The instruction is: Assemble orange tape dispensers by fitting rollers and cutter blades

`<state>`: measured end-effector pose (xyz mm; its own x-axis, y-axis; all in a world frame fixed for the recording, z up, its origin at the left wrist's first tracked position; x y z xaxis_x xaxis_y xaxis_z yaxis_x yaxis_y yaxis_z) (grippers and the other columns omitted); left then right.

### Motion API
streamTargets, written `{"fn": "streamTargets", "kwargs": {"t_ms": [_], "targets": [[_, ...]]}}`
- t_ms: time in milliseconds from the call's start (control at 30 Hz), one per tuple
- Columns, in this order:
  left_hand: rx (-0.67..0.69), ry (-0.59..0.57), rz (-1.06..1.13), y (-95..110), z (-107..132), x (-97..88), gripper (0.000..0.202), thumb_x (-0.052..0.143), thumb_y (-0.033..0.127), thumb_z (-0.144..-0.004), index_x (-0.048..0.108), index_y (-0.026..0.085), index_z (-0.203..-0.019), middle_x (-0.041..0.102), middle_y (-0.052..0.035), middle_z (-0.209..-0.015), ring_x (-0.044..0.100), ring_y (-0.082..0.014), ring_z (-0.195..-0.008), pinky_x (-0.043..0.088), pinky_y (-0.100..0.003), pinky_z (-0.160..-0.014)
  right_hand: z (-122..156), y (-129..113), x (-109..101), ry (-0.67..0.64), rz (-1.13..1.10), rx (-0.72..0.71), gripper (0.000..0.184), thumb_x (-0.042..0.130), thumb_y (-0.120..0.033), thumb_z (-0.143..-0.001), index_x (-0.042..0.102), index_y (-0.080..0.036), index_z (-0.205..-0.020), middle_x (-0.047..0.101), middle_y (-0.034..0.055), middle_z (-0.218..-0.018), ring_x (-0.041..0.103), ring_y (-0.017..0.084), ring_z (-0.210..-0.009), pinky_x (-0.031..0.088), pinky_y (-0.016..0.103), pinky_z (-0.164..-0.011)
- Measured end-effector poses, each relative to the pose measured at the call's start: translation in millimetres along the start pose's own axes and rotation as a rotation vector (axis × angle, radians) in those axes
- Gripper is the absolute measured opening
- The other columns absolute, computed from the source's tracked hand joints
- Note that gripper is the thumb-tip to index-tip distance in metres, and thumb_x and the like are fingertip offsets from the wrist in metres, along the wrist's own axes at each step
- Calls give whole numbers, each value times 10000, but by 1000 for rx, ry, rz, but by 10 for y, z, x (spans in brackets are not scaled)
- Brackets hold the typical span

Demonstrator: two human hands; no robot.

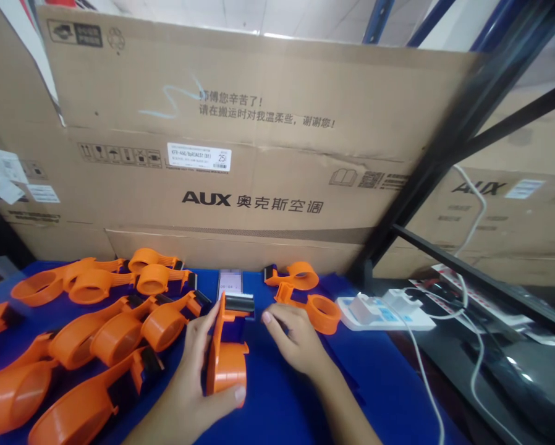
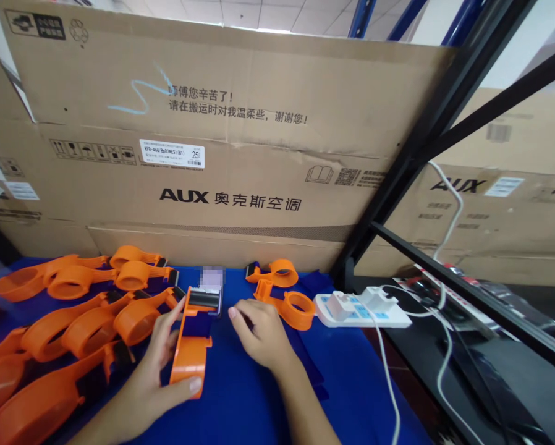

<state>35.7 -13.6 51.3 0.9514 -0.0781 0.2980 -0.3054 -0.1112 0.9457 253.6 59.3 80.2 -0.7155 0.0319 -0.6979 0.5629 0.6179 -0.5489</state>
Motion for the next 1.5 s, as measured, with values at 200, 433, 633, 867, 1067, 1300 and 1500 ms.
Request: {"fn": "streamTargets", "kwargs": {"t_ms": [200,433,633,867,1067,1300,1500], "targets": [[113,228,-500,698,241,-705,568,949,282,-566,798,372,-1105,681,-53,-1323,460,-457,-1376,174,-638,-1244,13,0,0,57,34,-13,439,400,-375,-1083,548,-209,-705,543,-2,-617,526,157,-570,404,290,-592],[294,455,-1081,1591,-67,-1848,514,682,612,-820,691,269,-1204,718,73,-1233,612,-315,-1220,372,-516,-1133,7,-17,-28,114,37,-21,444,394,-392,-1082,661,-197,-785,592,21,-630,575,179,-589,426,297,-599],[250,271,-1385,1489,-373,-2838,779,623,790,-775,605,214,-1299,691,-13,-1323,619,-285,-1223,417,-432,-1122,-3,41,3,112,33,-19,458,414,-413,-1072,656,-197,-748,611,14,-616,592,169,-576,439,277,-591],[204,67,-1483,1073,-383,-2935,681,451,753,-923,577,235,-1347,595,-15,-1475,482,-324,-1408,323,-517,-1200,-24,198,-1,139,147,39,416,404,-404,-1067,676,-202,-826,683,52,-742,652,210,-715,480,316,-712],[267,31,-1561,1045,-384,-2977,577,496,627,-977,552,242,-1403,557,-25,-1513,468,-312,-1418,317,-511,-1207,1,448,-127,223,729,449,424,509,-398,-991,629,-173,-1330,634,197,-1331,524,412,-1228,428,541,-951],[431,-142,-1612,1104,75,-2133,504,567,480,-981,540,352,-1467,514,-6,-1567,476,-352,-1416,402,-514,-1164,63,556,-168,-15,837,690,339,548,-400,-987,707,-238,-1238,621,162,-1342,488,391,-1256,365,545,-983],[564,-574,-1632,821,443,-1511,638,715,503,-873,528,446,-1480,560,-18,-1545,580,-338,-1334,491,-455,-1071,55,614,-145,0,771,636,462,495,-107,-916,631,-257,-1331,626,135,-1370,537,331,-1236,340,526,-973]]}}
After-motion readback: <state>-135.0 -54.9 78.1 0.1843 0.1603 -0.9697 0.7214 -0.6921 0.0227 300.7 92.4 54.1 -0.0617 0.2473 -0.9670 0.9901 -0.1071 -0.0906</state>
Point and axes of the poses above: each hand's wrist, its own z-axis away from the middle knuckle, its own x-axis out of the palm, y = z × x, the point moved 3 cm from there along -z, towards the middle knuckle
